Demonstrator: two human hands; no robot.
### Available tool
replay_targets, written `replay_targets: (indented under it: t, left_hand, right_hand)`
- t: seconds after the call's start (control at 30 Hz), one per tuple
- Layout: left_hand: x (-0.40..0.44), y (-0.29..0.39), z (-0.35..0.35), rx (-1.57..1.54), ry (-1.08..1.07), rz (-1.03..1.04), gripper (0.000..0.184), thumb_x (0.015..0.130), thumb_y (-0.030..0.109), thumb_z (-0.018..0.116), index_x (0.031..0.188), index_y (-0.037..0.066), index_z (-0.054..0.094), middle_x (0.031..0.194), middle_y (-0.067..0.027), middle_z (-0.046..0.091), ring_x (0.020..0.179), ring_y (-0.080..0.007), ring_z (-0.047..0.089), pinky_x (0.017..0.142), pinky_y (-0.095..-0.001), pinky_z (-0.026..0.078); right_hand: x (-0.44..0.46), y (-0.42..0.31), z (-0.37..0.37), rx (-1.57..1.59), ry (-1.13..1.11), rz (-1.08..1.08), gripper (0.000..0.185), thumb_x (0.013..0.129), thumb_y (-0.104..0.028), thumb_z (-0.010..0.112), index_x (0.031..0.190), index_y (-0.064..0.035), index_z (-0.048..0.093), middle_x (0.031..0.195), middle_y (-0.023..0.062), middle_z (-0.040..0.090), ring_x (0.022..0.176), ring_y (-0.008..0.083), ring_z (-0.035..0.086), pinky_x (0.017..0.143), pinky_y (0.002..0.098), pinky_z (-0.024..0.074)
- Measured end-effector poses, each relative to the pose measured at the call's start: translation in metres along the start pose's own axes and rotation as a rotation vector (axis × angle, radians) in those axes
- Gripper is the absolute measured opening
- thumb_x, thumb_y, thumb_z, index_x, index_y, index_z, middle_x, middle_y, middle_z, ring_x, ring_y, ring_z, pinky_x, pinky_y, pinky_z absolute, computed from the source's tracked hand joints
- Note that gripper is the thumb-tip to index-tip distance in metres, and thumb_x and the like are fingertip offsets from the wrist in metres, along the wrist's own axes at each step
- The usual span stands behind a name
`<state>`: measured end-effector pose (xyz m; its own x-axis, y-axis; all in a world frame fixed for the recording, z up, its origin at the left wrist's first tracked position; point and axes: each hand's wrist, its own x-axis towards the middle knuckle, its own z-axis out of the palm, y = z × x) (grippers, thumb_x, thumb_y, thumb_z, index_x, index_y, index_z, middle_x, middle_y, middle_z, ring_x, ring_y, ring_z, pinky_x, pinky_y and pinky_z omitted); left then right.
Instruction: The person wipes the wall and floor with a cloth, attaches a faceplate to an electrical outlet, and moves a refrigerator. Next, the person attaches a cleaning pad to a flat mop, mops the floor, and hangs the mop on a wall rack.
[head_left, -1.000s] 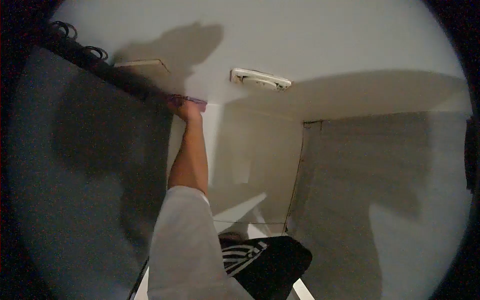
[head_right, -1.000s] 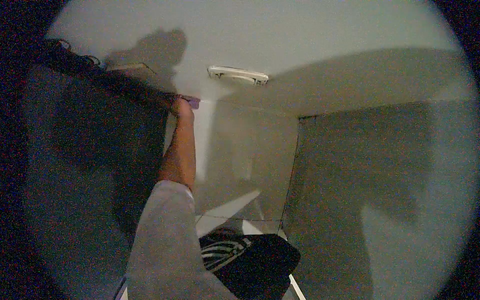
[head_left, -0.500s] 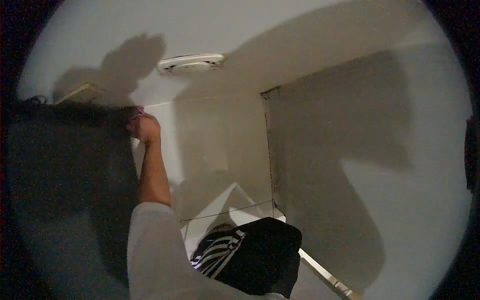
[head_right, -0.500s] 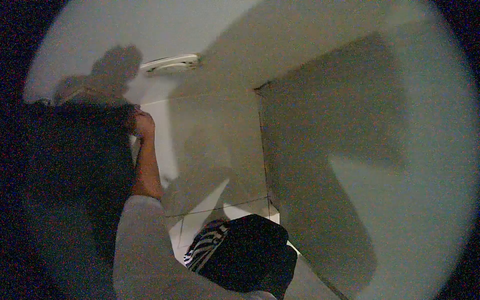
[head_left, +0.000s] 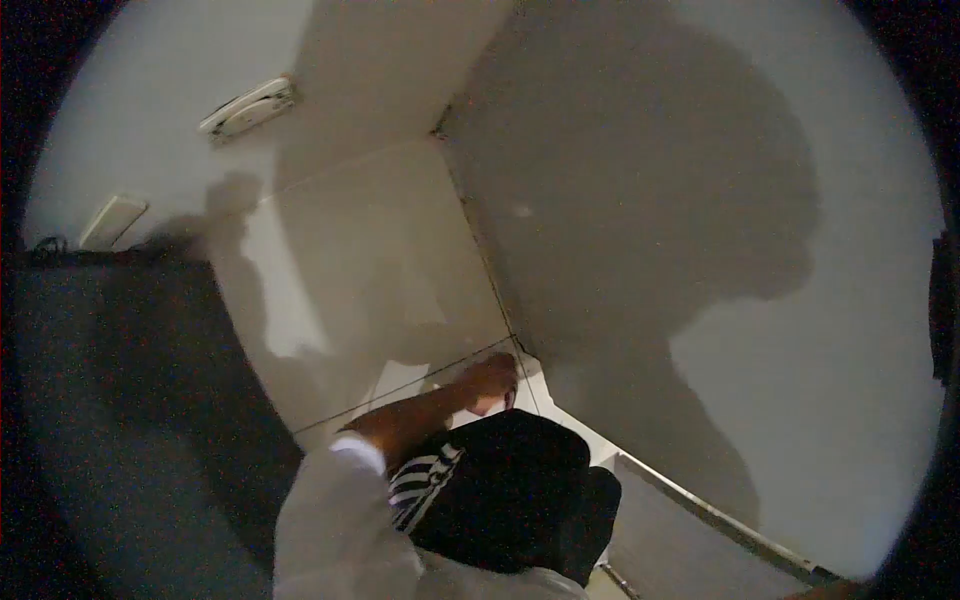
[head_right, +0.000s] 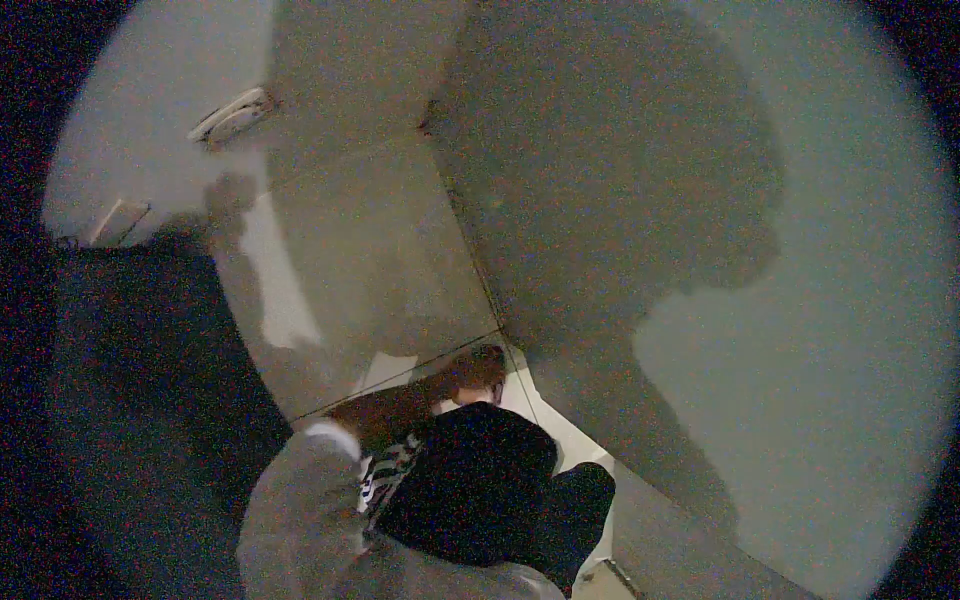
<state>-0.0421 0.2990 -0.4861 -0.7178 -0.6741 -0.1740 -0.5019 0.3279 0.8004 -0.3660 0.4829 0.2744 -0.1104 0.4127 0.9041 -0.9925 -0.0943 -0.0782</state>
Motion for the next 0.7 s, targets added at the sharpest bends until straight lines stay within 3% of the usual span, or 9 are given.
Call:
replay_targets:
  t: [0.07, 0.17, 0.27, 0.3, 0.33, 0.4, 0.53, 0.6, 0.7]
  left_hand:
    - [-0.025, -0.004, -0.084, 0.138, -0.026, 0.071, 0.052, 0.075, 0.018, 0.064, 0.126, 0.012, 0.059, 0.127, -0.014, 0.058, 0.121, -0.0355, 0.053, 0.11, -0.0462, 0.035]
    - [-0.028, -0.06, -0.252, 0.416, 0.326, -0.123, 0.063, 0.065, 0.014, 0.07, 0.127, 0.016, 0.06, 0.132, -0.0095, 0.055, 0.122, -0.0327, 0.05, 0.107, -0.0428, 0.039]
    - [0.042, -0.103, -0.323, 0.234, 0.58, -0.418, 0.066, 0.07, 0.015, 0.068, 0.134, 0.015, 0.05, 0.132, -0.0106, 0.055, 0.118, -0.0319, 0.053, 0.099, -0.0414, 0.047]
    - [0.055, -0.15, -0.316, 0.515, 0.71, -0.087, 0.057, 0.079, 0.018, 0.062, 0.134, 0.009, 0.049, 0.133, -0.0139, 0.055, 0.121, -0.0346, 0.051, 0.104, -0.0409, 0.042]
    - [0.057, -0.14, -0.272, 0.594, 0.708, -0.177, 0.052, 0.08, 0.019, 0.061, 0.13, 0.009, 0.051, 0.129, -0.0137, 0.056, 0.117, -0.0335, 0.053, 0.101, -0.0411, 0.043]
    - [0.039, -0.086, -0.133, 0.611, 0.509, -0.294, 0.043, 0.082, 0.021, 0.061, 0.122, 0.008, 0.054, 0.12, -0.0133, 0.059, 0.109, -0.0314, 0.055, 0.094, -0.0415, 0.045]
    - [-0.035, 0.017, 0.083, 0.162, -0.123, -0.011, 0.028, 0.086, 0.026, 0.061, 0.106, 0.006, 0.061, 0.104, -0.0125, 0.063, 0.094, -0.027, 0.059, 0.082, -0.0423, 0.049]
    - [-0.058, 0.035, 0.118, -0.22, -0.405, 0.089, 0.026, 0.088, 0.028, 0.06, 0.098, 0.005, 0.065, 0.096, -0.0121, 0.066, 0.086, -0.0248, 0.061, 0.075, -0.0426, 0.051]
    - [-0.06, 0.041, 0.054, -0.578, -0.747, 0.042, 0.028, 0.092, 0.032, 0.062, 0.1, 0.005, 0.062, 0.094, -0.0058, 0.064, 0.087, -0.0189, 0.06, 0.073, -0.0367, 0.05]
  right_hand:
    - [-0.001, -0.017, -0.029, -0.041, 0.046, -0.042, 0.047, 0.098, -0.045, 0.05, 0.124, -0.007, 0.06, 0.112, 0.0066, 0.062, 0.1, 0.0227, 0.06, 0.091, 0.0474, 0.0428]
    - [-0.026, -0.071, -0.007, -0.047, 0.076, -0.141, 0.045, 0.099, -0.044, 0.05, 0.123, -0.0078, 0.061, 0.116, 0.0072, 0.062, 0.104, 0.0229, 0.061, 0.092, 0.0462, 0.0441]
    - [-0.041, -0.034, 0.003, -0.066, 0.04, -0.13, 0.045, 0.098, -0.044, 0.051, 0.123, -0.0077, 0.061, 0.115, 0.0072, 0.062, 0.103, 0.0229, 0.061, 0.091, 0.046, 0.0442]
    - [-0.041, -0.035, 0.0, -0.068, 0.03, -0.136, 0.045, 0.098, -0.044, 0.051, 0.122, -0.0077, 0.061, 0.115, 0.0072, 0.062, 0.103, 0.0229, 0.061, 0.091, 0.0459, 0.0442]
    - [-0.039, -0.022, -0.008, -0.065, 0.019, -0.123, 0.044, 0.098, -0.043, 0.051, 0.122, -0.0077, 0.061, 0.115, 0.0073, 0.062, 0.103, 0.0229, 0.061, 0.091, 0.0458, 0.0442]
    - [-0.036, -0.015, -0.017, -0.088, -0.023, -0.128, 0.044, 0.098, -0.043, 0.051, 0.122, -0.0076, 0.061, 0.115, 0.0073, 0.062, 0.103, 0.0229, 0.061, 0.091, 0.0457, 0.0443]
    - [-0.043, -0.017, -0.023, -0.124, -0.073, -0.145, 0.043, 0.098, -0.042, 0.052, 0.121, -0.0075, 0.061, 0.114, 0.0074, 0.062, 0.102, 0.0229, 0.061, 0.091, 0.0454, 0.0443]
    - [-0.043, -0.003, -0.034, -0.146, -0.11, -0.13, 0.043, 0.097, -0.042, 0.052, 0.121, -0.0074, 0.061, 0.114, 0.0074, 0.062, 0.102, 0.0229, 0.061, 0.09, 0.0452, 0.0444]
    - [-0.042, -0.02, -0.045, -0.17, -0.149, -0.171, 0.042, 0.097, -0.041, 0.052, 0.121, -0.0073, 0.061, 0.114, 0.0075, 0.062, 0.102, 0.023, 0.061, 0.09, 0.045, 0.0445]
